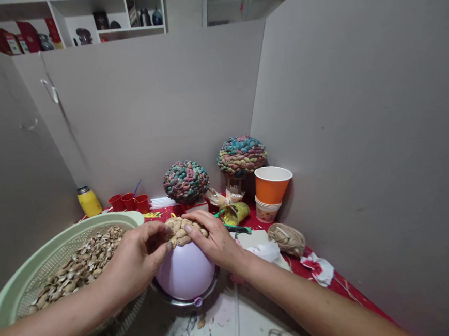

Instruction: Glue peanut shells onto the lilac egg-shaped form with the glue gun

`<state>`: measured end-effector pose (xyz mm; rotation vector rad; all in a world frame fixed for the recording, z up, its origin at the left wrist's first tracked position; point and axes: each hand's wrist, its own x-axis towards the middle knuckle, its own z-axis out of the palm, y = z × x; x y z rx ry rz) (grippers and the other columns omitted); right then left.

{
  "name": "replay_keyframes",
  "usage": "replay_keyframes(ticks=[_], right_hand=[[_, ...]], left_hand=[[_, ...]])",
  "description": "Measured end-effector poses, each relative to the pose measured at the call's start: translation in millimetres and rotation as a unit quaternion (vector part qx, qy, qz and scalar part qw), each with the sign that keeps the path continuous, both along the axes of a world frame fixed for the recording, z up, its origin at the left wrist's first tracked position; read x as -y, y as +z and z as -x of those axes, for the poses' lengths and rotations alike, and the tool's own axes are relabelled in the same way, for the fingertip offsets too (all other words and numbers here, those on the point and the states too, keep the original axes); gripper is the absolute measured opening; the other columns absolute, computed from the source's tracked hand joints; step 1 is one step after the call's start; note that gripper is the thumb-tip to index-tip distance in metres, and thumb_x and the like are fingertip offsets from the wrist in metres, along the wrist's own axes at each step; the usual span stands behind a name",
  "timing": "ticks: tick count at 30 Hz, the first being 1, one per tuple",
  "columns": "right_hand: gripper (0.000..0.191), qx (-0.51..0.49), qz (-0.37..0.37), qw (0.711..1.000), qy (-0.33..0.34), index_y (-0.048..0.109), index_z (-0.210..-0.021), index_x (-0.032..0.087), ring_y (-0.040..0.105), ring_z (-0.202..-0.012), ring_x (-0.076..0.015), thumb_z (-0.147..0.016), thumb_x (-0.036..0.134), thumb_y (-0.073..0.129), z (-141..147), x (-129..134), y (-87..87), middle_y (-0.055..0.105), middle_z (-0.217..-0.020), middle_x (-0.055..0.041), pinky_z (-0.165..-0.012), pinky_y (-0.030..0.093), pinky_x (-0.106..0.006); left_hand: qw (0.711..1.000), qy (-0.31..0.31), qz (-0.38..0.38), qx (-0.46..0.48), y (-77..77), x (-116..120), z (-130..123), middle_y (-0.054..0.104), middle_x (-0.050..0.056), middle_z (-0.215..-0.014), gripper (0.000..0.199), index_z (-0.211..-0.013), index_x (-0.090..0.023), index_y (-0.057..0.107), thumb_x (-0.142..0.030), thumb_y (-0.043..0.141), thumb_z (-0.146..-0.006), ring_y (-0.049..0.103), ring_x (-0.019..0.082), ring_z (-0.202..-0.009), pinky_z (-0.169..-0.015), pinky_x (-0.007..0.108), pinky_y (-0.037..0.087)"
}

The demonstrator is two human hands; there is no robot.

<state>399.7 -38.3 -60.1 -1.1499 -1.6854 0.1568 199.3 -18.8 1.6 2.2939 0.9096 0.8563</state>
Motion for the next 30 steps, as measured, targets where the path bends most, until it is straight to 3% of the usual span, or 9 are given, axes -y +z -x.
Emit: replay_keyframes(ticks=[17, 24, 30], right_hand=[[0.026, -0.011, 0.006, 1.000, 0.012, 0.065, -0.107, 0.019, 0.059, -0.099, -0.0247, -0.093, 0.035, 0.051, 0, 0, -1.2, 0.065, -0.104, -0.0097, -0.090, 0.046, -0.040], [0.027, -0.025, 0.017, 0.999, 0.022, 0.066, -0.106, 0.019, 0.060, -0.098, -0.0247, -0.092, 0.036, 0.050, -1, 0, 0.0, 0.066, -0.103, -0.0096, -0.088, 0.046, -0.040], [0.028, -0.042, 0.025, 0.998, 0.029, 0.065, -0.109, 0.020, 0.060, -0.103, -0.0250, -0.093, 0.037, 0.050, -4, 0, -3.7, 0.067, -0.107, -0.0090, -0.091, 0.046, -0.040]], left_hand=[[0.999, -0.003, 0.038, 0.015, 4.0, 0, -3, 0.073, 0.004, -0.076, 0.010, -0.079, -0.018, 0.070, -0.022, 0.062, -0.075, 0.064, 0.020, -0.072, -0.067, 0.031, 0.049], [0.995, -0.063, 0.079, 0.010, 10.0, 2, 2, 0.072, 0.003, -0.083, 0.021, -0.089, -0.019, 0.072, -0.030, 0.054, -0.087, 0.065, 0.019, -0.076, -0.069, 0.028, 0.050], [0.999, 0.028, -0.023, 0.027, 16.2, -18, 1, 0.071, 0.005, -0.092, 0.030, -0.097, -0.018, 0.068, -0.042, 0.050, -0.090, 0.065, 0.023, -0.088, -0.081, 0.033, 0.051]])
